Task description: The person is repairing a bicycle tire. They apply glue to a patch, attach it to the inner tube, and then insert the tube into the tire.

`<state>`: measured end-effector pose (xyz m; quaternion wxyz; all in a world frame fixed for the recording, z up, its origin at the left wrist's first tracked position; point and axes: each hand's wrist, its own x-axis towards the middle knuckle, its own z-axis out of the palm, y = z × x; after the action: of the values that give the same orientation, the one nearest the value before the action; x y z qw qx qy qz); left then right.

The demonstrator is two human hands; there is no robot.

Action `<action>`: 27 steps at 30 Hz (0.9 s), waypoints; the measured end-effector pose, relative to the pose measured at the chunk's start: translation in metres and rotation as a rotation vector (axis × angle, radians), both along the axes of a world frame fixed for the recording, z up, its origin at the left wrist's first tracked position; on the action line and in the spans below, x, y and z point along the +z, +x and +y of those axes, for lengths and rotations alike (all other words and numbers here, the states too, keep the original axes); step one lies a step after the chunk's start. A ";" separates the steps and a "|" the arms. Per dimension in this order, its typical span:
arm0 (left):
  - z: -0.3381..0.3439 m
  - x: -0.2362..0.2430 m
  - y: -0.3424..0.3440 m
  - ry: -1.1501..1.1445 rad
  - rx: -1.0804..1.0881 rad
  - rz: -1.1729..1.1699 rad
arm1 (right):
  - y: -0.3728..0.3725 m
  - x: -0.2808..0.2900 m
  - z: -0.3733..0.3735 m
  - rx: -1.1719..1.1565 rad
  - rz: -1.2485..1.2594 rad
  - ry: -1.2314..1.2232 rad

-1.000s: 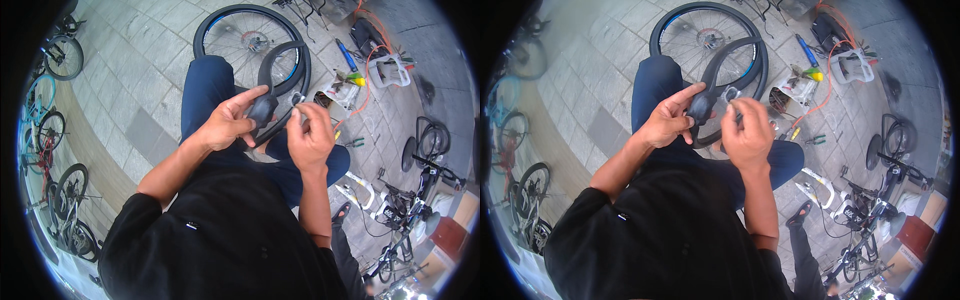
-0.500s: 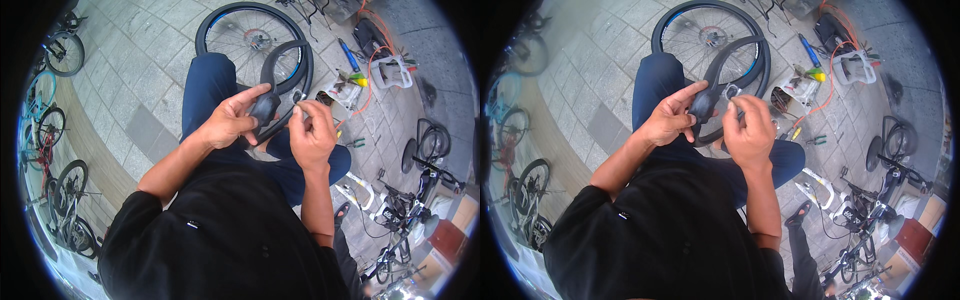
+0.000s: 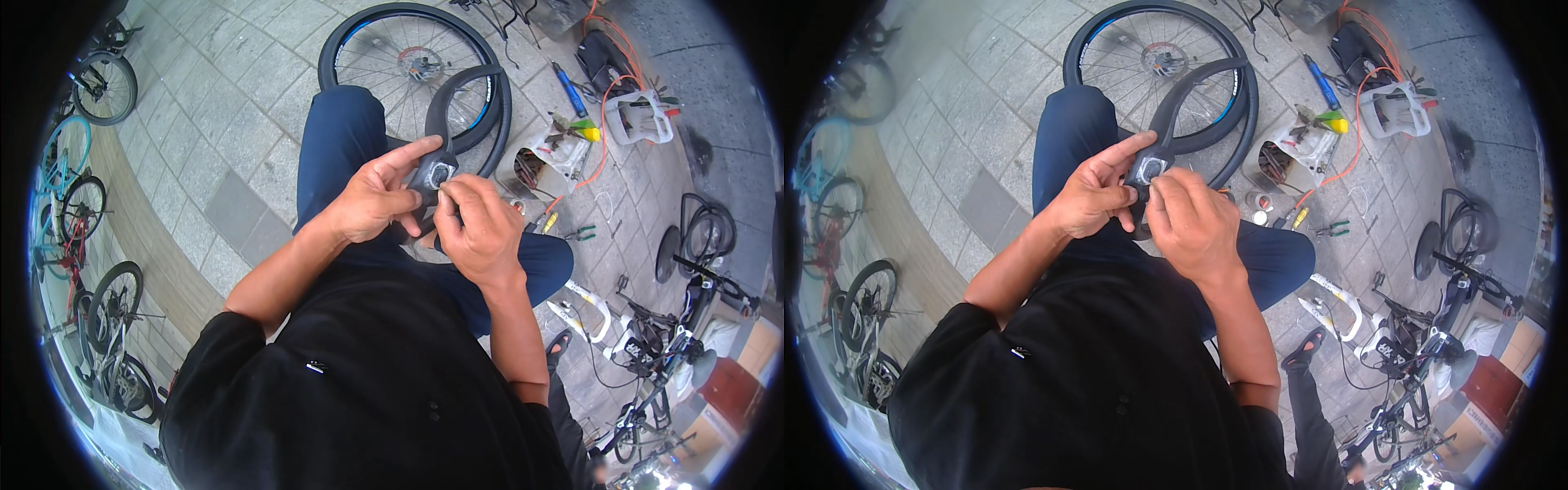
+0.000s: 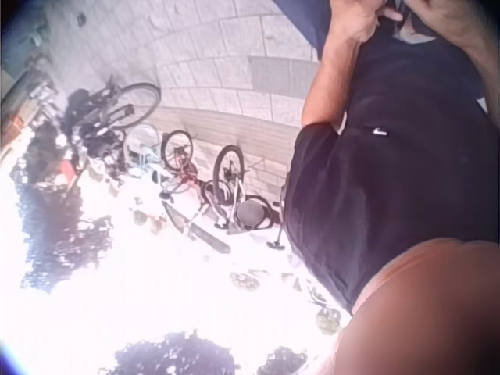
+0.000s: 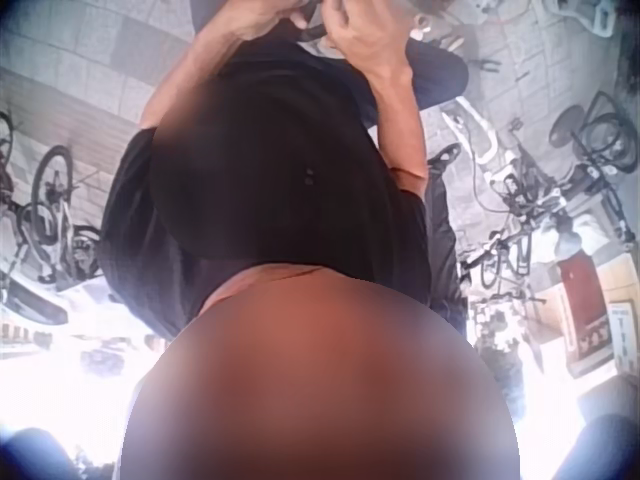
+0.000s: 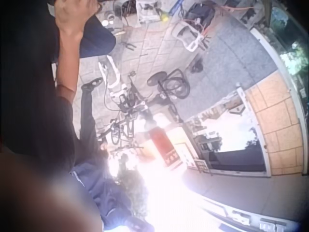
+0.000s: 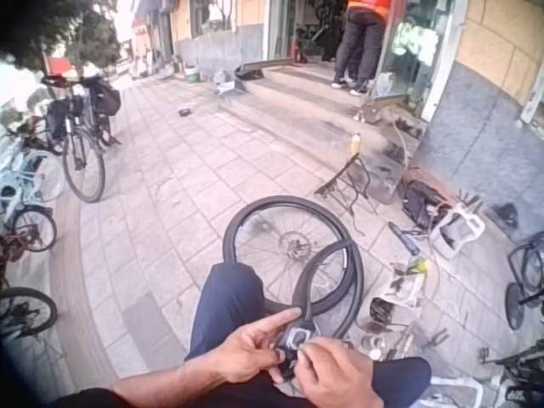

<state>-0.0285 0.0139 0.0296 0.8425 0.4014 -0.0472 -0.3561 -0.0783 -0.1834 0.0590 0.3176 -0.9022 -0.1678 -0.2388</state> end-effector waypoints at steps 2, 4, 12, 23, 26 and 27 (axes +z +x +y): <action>0.001 -0.001 0.000 -0.006 -0.001 -0.007 | 0.000 0.000 0.001 -0.004 -0.004 -0.006; 0.001 -0.002 0.000 0.005 -0.001 -0.009 | 0.000 -0.001 0.002 -0.007 -0.001 -0.009; 0.002 -0.004 0.000 -0.017 0.000 -0.003 | 0.001 -0.002 0.001 0.000 -0.012 -0.040; 0.000 0.002 0.000 0.014 0.009 0.019 | 0.001 -0.003 0.000 0.018 -0.008 -0.053; 0.000 0.003 0.000 0.013 0.006 0.021 | 0.002 -0.003 0.000 0.020 -0.013 -0.054; 0.000 0.004 0.000 0.013 0.006 0.024 | 0.003 -0.002 0.001 0.019 -0.011 -0.055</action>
<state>-0.0285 0.0135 0.0334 0.8414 0.4026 -0.0336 -0.3589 -0.0758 -0.1825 0.0566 0.2939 -0.9077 -0.1846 -0.2359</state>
